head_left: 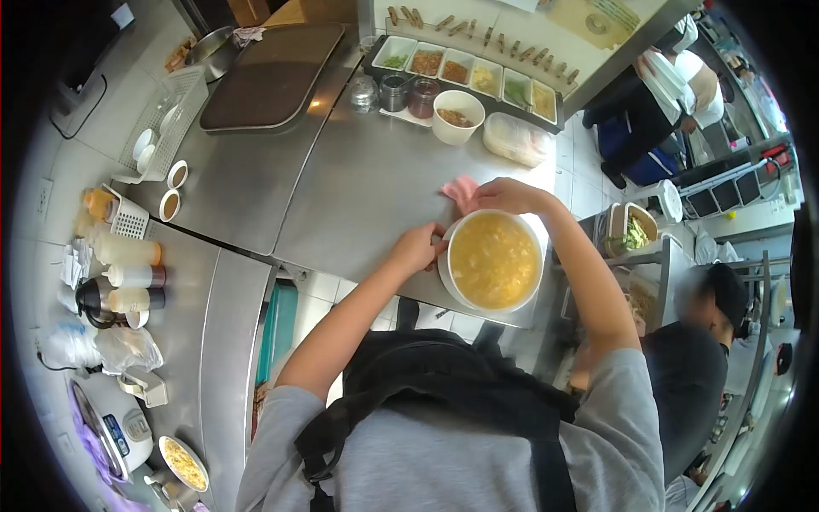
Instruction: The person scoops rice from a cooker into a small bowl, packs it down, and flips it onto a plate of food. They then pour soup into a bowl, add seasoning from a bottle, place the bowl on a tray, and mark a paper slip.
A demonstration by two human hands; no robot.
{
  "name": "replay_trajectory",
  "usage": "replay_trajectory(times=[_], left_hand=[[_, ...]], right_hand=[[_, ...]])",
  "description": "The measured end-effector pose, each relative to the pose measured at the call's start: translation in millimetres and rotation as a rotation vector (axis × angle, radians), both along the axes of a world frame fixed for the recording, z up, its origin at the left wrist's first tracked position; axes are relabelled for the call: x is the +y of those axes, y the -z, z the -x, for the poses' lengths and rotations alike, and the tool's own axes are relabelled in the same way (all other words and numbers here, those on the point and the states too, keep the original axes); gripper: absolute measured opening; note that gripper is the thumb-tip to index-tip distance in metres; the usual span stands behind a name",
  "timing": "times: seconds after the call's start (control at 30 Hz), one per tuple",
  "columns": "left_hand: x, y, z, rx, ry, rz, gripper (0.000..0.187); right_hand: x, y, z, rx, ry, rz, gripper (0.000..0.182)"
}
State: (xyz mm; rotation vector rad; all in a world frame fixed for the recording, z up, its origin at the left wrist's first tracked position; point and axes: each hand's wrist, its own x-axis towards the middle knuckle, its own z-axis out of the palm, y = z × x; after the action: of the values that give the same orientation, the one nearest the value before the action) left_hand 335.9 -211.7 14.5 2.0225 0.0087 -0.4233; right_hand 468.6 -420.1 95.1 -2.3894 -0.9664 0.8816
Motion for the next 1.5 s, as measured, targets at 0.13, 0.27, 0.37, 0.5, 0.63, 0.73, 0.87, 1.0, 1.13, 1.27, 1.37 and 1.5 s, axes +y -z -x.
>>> replay_trajectory(times=[0.13,0.27,0.37,0.5,0.63,0.73,0.87,1.0,1.13,1.27,1.37,1.5], left_hand=[[-7,6,-12,0.152,-0.014,0.196,0.032],[-5,18,-16,0.180,0.014,0.263,0.034],[-2,21,-13,0.164,0.026,0.229,0.034],[2,27,-9,0.204,-0.019,0.264,0.030],[12,29,-5,0.214,-0.059,0.294,0.028],[21,27,-2,0.256,-0.110,0.354,0.026],[35,13,8,0.259,-0.164,0.375,0.028],[55,14,23,0.206,-0.261,0.406,0.030],[80,28,42,0.125,-0.378,0.458,0.031],[105,34,60,0.075,-0.490,0.525,0.029],[122,26,70,0.054,-0.638,0.532,0.026],[156,33,81,0.001,-0.753,0.545,0.023]], right_hand=[[9,-5,10,0.070,0.055,-0.052,0.031],[6,-15,12,0.006,0.049,-0.108,0.027],[-8,-14,13,-0.065,0.137,-0.201,0.024],[-43,-15,19,-0.056,0.336,-0.171,0.021],[-69,1,53,-0.177,0.541,-0.240,0.024],[-78,11,82,-0.246,0.702,-0.218,0.025],[-79,14,122,0.045,0.924,-0.264,0.034],[-63,36,151,0.367,0.971,-0.518,0.034],[-27,36,169,0.448,1.013,-0.605,0.030],[8,40,165,0.525,0.953,-0.701,0.028],[37,43,159,0.596,0.891,-0.704,0.027],[83,49,152,0.679,0.836,-0.752,0.026]])
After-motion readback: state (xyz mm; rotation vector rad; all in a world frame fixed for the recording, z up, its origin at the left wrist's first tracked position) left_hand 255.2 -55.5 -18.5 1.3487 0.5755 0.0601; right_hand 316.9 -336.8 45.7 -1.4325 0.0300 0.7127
